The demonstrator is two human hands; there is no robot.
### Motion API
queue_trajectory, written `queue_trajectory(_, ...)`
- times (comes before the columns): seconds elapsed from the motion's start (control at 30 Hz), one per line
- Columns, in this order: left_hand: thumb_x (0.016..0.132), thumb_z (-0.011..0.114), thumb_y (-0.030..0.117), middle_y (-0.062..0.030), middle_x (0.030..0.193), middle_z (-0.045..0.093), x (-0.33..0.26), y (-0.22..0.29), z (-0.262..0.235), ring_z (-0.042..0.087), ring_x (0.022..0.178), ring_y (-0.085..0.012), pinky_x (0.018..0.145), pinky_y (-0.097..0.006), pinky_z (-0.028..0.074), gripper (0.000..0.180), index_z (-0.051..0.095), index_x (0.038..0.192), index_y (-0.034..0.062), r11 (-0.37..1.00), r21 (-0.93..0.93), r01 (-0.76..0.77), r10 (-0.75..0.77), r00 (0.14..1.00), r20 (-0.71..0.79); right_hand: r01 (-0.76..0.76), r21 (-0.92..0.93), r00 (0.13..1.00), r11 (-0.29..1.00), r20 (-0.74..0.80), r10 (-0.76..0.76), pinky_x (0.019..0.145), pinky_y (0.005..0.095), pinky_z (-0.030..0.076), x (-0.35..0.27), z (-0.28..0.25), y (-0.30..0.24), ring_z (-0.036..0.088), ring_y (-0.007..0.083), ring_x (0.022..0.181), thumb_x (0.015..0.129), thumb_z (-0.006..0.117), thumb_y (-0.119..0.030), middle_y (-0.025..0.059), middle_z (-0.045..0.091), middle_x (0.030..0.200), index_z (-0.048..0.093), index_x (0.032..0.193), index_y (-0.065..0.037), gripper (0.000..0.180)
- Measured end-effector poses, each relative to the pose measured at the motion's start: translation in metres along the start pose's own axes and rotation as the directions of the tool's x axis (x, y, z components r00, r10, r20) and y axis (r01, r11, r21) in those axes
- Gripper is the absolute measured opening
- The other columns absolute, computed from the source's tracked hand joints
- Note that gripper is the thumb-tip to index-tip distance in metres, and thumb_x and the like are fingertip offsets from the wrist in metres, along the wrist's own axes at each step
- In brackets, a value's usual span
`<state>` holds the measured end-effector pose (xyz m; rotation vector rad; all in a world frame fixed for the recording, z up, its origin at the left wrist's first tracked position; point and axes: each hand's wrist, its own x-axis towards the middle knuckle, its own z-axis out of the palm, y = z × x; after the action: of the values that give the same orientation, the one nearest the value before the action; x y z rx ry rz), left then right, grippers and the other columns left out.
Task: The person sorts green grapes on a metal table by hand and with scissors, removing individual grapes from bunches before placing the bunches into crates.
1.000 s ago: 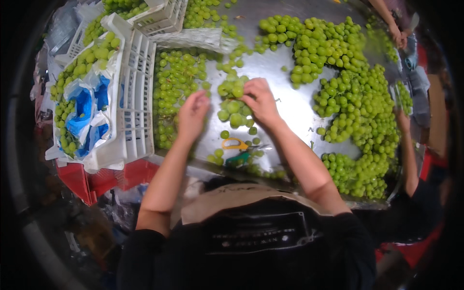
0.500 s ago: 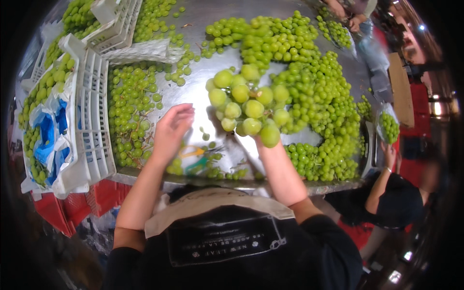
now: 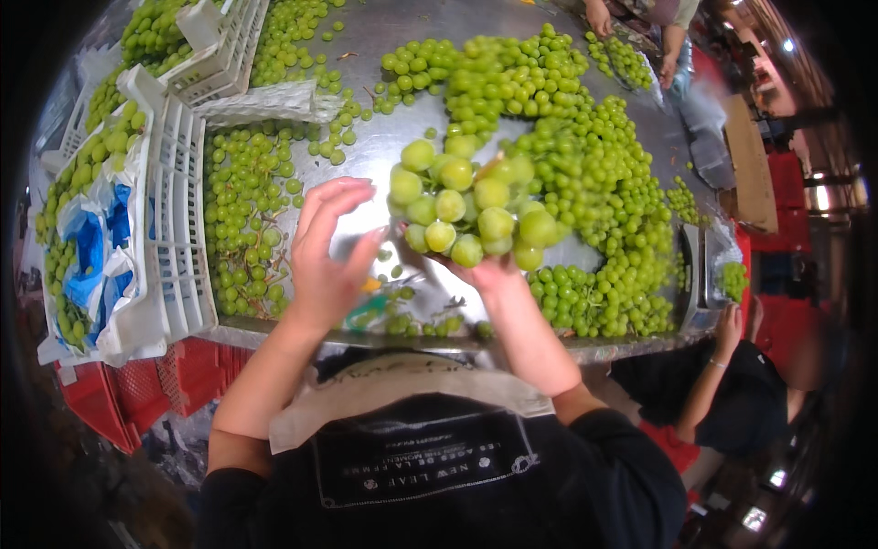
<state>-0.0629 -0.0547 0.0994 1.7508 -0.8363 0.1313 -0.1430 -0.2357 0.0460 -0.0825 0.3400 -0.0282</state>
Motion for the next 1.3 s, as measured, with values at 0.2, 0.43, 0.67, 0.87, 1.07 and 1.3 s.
queue_trajectory(0.2,0.069,0.064,-0.006,-0.0144,0.108,0.055,0.001,0.003,-0.001,0.054,0.102,-0.0257,0.088,-0.033,0.044,0.035,0.058,0.102,-0.0007,0.999,0.012,-0.049,0.049,0.998,0.028,-0.028,0.023,0.999,0.999,0.028,0.027,0.101,0.0459,0.036,-0.001,0.002,0.004,0.046,0.0300,0.114,0.089,0.048,-0.039,0.0143,0.046,0.124,0.043,0.123,-0.005,0.049)
queue_trajectory(0.43,0.072,0.059,-0.007,-0.0124,0.112,0.054,-0.004,0.001,0.002,0.052,0.107,-0.0218,0.093,-0.031,0.041,0.032,0.058,0.104,-0.0007,0.991,-0.105,0.085,-0.075,0.992,0.097,0.266,-0.338,0.964,0.903,0.099,-0.247,0.089,0.0391,0.048,-0.007,0.010,0.002,0.054,0.0227,0.103,0.087,0.056,-0.034,0.0108,0.052,0.116,0.047,0.119,-0.007,0.043)
queue_trajectory(0.67,0.069,0.067,-0.003,-0.0131,0.103,0.059,-0.004,0.008,0.008,0.057,0.097,-0.0251,0.085,-0.032,0.046,0.034,0.059,0.101,-0.0009,0.992,-0.114,0.054,-0.043,0.994,0.098,0.499,-0.530,0.830,0.686,0.066,-0.554,0.080,0.0310,0.050,-0.013,0.003,0.001,0.058,0.0194,0.093,0.087,0.054,-0.011,0.0115,0.056,0.109,0.052,0.111,0.001,0.027)
queue_trajectory(0.87,0.068,0.071,0.000,-0.0137,0.103,0.059,0.009,0.023,0.013,0.057,0.095,-0.0261,0.081,-0.032,0.047,0.040,0.060,0.106,0.0007,0.987,-0.064,-0.150,0.157,0.979,0.129,0.493,-0.603,0.803,0.627,0.039,-0.594,0.077,0.0281,0.050,-0.007,0.006,0.001,0.059,0.0163,0.087,0.084,0.058,-0.003,0.0110,0.061,0.098,0.054,0.105,0.003,0.022)
queue_trajectory(1.07,0.070,0.070,0.001,-0.0117,0.100,0.060,0.014,0.019,0.017,0.058,0.090,-0.0231,0.078,-0.031,0.047,0.038,0.060,0.107,0.0027,0.993,0.015,-0.119,0.114,0.977,0.179,0.339,-0.632,0.855,0.697,-0.103,-0.509,0.079,0.0300,0.051,-0.006,0.006,0.004,0.060,0.0190,0.088,0.087,0.054,-0.006,0.0136,0.060,0.101,0.054,0.106,0.005,0.022)
queue_trajectory(1.3,0.077,0.066,0.006,-0.0070,0.095,0.060,0.012,0.005,0.015,0.055,0.081,-0.0135,0.072,-0.027,0.046,0.031,0.061,0.107,0.0039,0.944,-0.146,0.296,-0.258,0.937,0.236,0.183,-0.584,0.887,0.791,-0.248,-0.389,0.083,0.0335,0.052,-0.008,0.020,0.015,0.060,0.0241,0.095,0.089,0.047,-0.005,0.0172,0.057,0.109,0.051,0.111,0.007,0.025)
